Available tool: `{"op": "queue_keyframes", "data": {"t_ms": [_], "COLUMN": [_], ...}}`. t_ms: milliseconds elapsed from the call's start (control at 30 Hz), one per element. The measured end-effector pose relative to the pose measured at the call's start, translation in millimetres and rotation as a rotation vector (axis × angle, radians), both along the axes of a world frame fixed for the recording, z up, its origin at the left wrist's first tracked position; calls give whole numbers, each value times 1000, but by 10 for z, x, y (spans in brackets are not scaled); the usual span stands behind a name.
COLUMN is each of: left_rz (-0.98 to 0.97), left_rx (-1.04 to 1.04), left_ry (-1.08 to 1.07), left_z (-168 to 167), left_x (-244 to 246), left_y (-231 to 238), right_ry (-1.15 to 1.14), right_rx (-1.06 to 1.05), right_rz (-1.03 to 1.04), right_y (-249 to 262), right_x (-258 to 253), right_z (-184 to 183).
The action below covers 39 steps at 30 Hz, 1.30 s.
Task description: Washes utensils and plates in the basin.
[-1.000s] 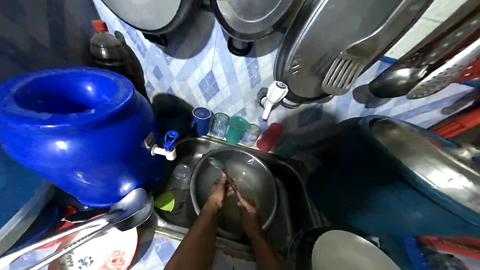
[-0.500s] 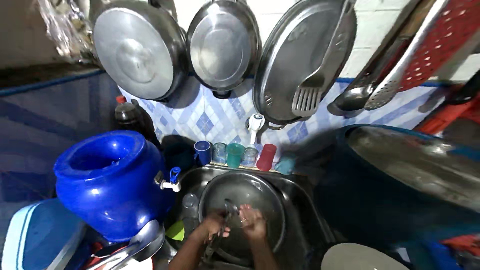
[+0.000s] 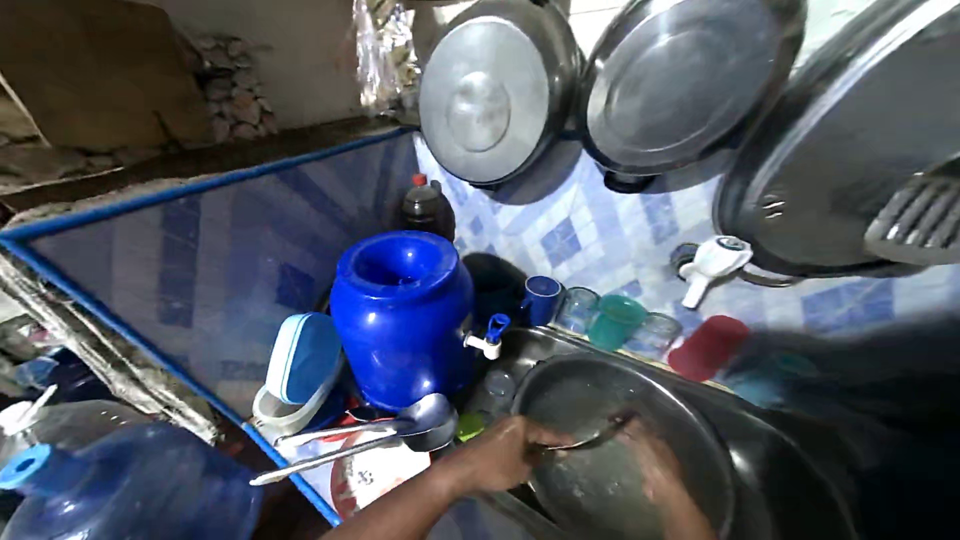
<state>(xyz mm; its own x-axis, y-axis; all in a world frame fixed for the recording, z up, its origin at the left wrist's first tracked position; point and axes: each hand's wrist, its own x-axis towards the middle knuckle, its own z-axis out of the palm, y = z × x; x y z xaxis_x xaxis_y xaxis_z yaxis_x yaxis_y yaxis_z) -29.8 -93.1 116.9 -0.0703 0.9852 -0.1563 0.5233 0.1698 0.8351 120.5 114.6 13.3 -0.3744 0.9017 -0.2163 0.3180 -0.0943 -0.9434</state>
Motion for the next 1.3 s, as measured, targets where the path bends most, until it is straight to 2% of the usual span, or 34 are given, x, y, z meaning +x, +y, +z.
{"op": "queue_keyframes", "data": {"t_ms": [67,133,200,300,433,567,667,833,967,1067,1200,1300], "left_rz": [51,142,219,226,189,261,345,415,470,502,548,436], "left_rx": [142,341,427,404,225,205,187,229,192,223,472,661], "left_ry": [129,318,475,531,505,559,636,707,742,807,875,693], "left_z": [-2,-173,-391,-640,-774,-961,-1074,-1051,-1084,-1012,-853,-633], "left_x": [-158,-337,-533,-736,-776,-803,-801,-701,-670,-604,-428,-146], "left_y": [-439,-850,-1199,-1608,-1860,-1910,-1936,-1942,-1955,-1964,-1761,-1362], "right_ry": [-43,-128,-232,-296,-323,-401,-475,-735,-797,-978,-1009,-870], "right_rx": [-35,-28,-9,16,29,113,232,143,57,87,97,45], "right_rz": [7,41,110,159,168,158,58,-38,101,319,486,452], "right_y": [-83,-142,-187,-199,-187,-124,83,442,441,274,164,360], "right_x": [63,117,158,158,126,127,185,197,-61,-317,-412,-230], "right_z": [-227,-485,-631,-757,-769,-695,-628,-603,-819,-824,-589,-579]}}
